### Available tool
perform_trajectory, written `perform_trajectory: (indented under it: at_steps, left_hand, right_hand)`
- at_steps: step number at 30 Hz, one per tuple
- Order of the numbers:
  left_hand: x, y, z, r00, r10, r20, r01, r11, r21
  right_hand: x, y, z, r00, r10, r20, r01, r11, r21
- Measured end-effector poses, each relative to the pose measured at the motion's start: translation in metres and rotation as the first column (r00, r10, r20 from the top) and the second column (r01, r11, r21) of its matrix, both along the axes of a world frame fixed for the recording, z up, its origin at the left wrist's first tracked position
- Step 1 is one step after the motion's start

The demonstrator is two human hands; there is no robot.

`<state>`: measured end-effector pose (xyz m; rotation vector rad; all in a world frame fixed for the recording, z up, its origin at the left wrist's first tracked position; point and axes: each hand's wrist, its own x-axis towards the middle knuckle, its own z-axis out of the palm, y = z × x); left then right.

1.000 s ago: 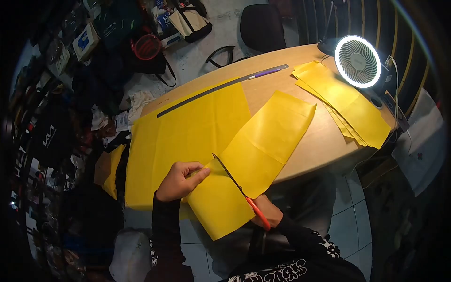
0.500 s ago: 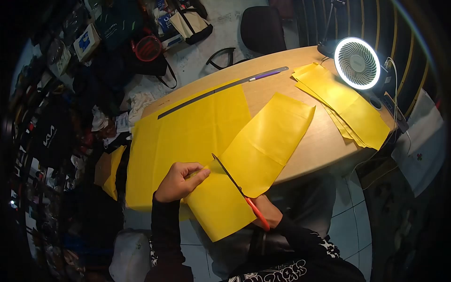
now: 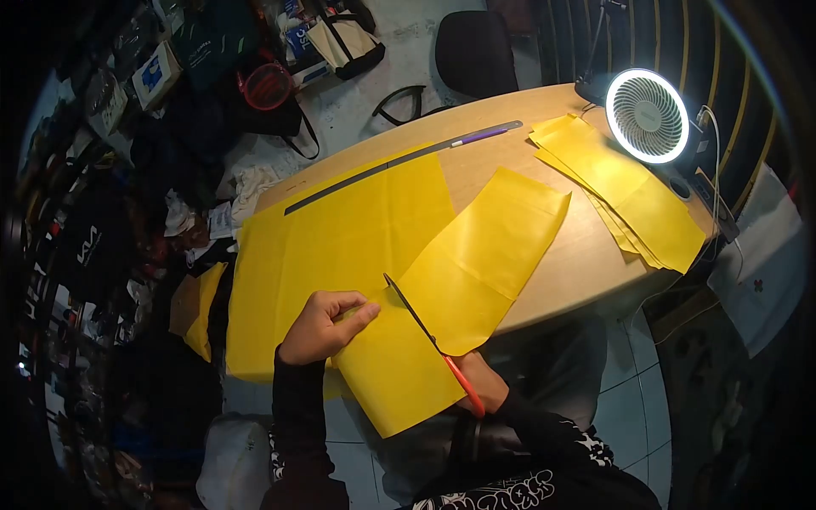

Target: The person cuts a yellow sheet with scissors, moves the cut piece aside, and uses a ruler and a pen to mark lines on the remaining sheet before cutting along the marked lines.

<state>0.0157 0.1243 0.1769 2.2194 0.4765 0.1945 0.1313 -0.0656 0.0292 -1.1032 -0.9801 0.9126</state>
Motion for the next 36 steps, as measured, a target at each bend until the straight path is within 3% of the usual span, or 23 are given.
perform_trajectory:
  at_steps: [3,6,18,21,24,27,30,31,35,36]
  left_hand:
    - [0.0,0.004,-0.006,1.0,0.003,0.001,-0.003,1.0,-0.008]
    - [0.0,0.005,-0.005,1.0,0.011,-0.005,-0.011,1.0,-0.002]
    - [0.0,0.004,0.003,0.999,-0.03,0.011,0.03,0.999,0.015]
    - [0.002,0.005,0.009,1.0,-0.009,-0.023,0.009,1.0,0.02]
    - [0.004,0.009,0.01,1.0,-0.004,-0.023,0.004,1.0,0.019]
    - [0.006,0.016,0.009,1.0,-0.007,-0.013,0.007,1.0,-0.018]
    - [0.006,0.021,0.006,1.0,0.014,0.017,-0.013,0.998,-0.058]
    - [0.006,0.022,0.004,0.999,0.026,0.032,-0.024,0.997,-0.07]
    - [0.002,0.035,-0.001,0.985,0.083,0.148,-0.077,0.996,-0.049]
    - [0.001,0.04,-0.001,0.972,0.11,0.209,-0.101,0.994,-0.051]
  right_hand:
    - [-0.005,0.001,0.008,0.97,-0.026,-0.243,0.01,0.998,-0.068]
    - [-0.001,0.003,0.002,0.98,0.012,-0.2,-0.024,0.998,-0.056]
    - [0.004,0.003,0.014,0.993,-0.016,0.117,0.011,0.999,0.036]
    - [0.006,0.004,0.014,0.993,0.008,0.12,-0.016,0.998,0.066]
    - [0.012,0.008,0.008,0.922,-0.083,0.377,0.02,0.985,0.17]
    - [0.018,0.003,0.026,0.947,0.144,0.286,-0.113,0.986,-0.12]
    - [0.018,0.007,0.046,0.993,0.067,-0.095,-0.099,0.912,-0.398]
    - [0.014,0.007,0.055,0.998,0.032,-0.055,-0.05,0.925,-0.376]
    - [0.026,0.003,0.054,0.98,0.168,-0.103,-0.194,0.912,-0.36]
    - [0.025,0.0,0.055,0.967,0.127,-0.219,-0.198,0.92,-0.339]
